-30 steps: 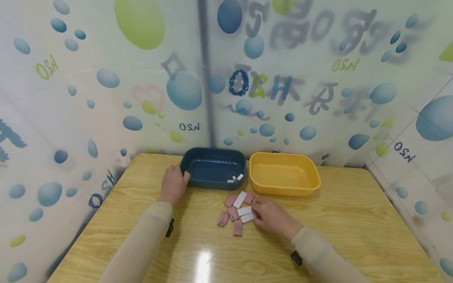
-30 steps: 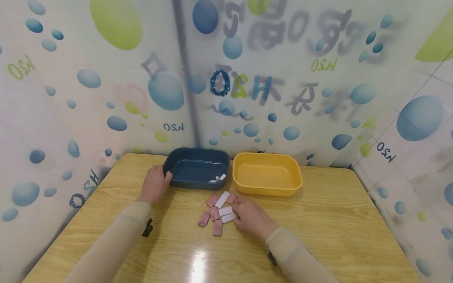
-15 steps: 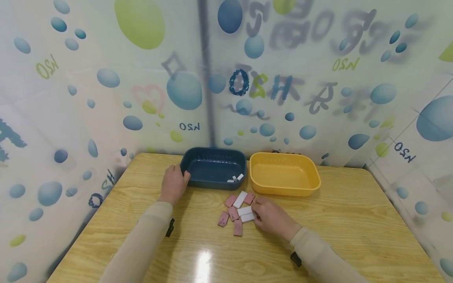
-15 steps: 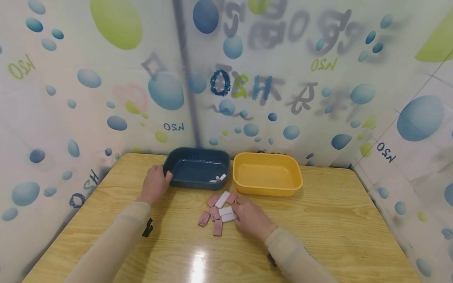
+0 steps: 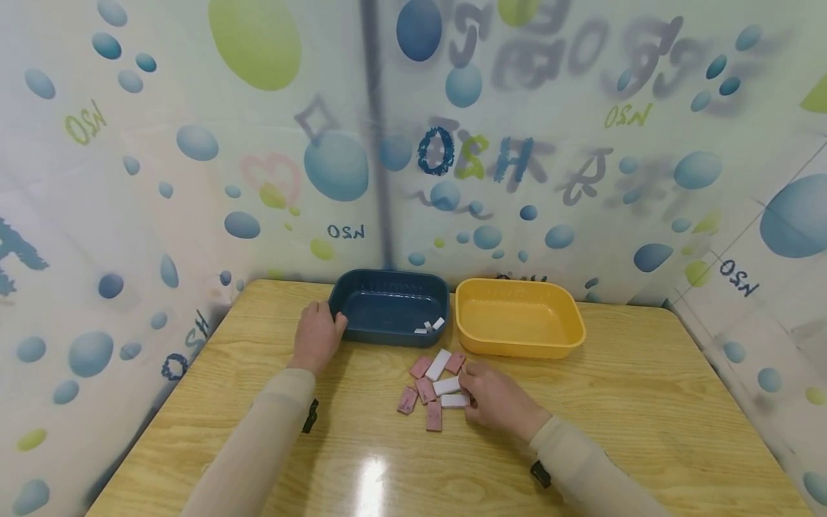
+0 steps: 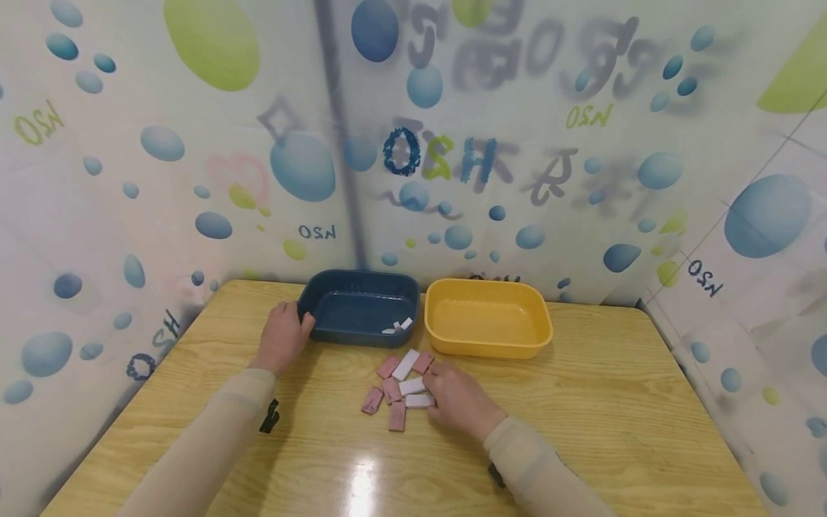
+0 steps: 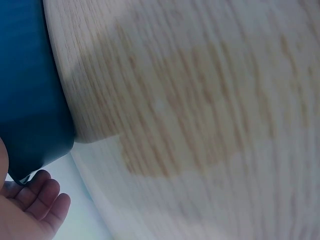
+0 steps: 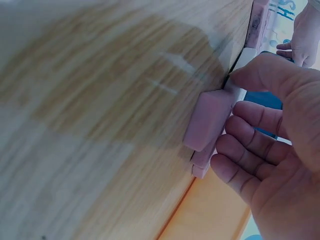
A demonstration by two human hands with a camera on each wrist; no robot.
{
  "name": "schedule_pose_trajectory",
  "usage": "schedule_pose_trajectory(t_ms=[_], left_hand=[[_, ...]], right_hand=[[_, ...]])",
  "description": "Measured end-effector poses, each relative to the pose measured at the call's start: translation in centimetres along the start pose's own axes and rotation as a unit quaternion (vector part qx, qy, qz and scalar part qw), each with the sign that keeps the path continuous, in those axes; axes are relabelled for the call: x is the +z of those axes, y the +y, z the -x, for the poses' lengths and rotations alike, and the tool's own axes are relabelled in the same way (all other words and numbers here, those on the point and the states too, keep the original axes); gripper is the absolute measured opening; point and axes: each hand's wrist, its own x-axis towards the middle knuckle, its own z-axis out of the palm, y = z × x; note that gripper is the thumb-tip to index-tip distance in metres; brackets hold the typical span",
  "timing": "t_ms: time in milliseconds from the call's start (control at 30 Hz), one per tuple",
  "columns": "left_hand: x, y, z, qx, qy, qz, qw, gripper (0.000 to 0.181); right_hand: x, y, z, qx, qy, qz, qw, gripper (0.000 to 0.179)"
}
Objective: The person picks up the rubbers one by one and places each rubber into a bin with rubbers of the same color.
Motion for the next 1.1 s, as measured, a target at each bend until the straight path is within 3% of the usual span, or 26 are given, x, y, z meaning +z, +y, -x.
schedule_pose_trajectory(t_ms=[467,1100], left_hand=[[0.0,0.0,0.1,0.002,0.006,0.000,1.0000,0.030],[-0.1,0.0,0.0,-0.005,-0.005,-0.004,1.0000,0.032]], right_hand=[[-0.4,-0.2,0.0,0.027,-0.009,-0.029,0.9992,0.016],[-1.2,-0.7,-0.1,0.009,0.044,-0.021,0.9988,0.016]])
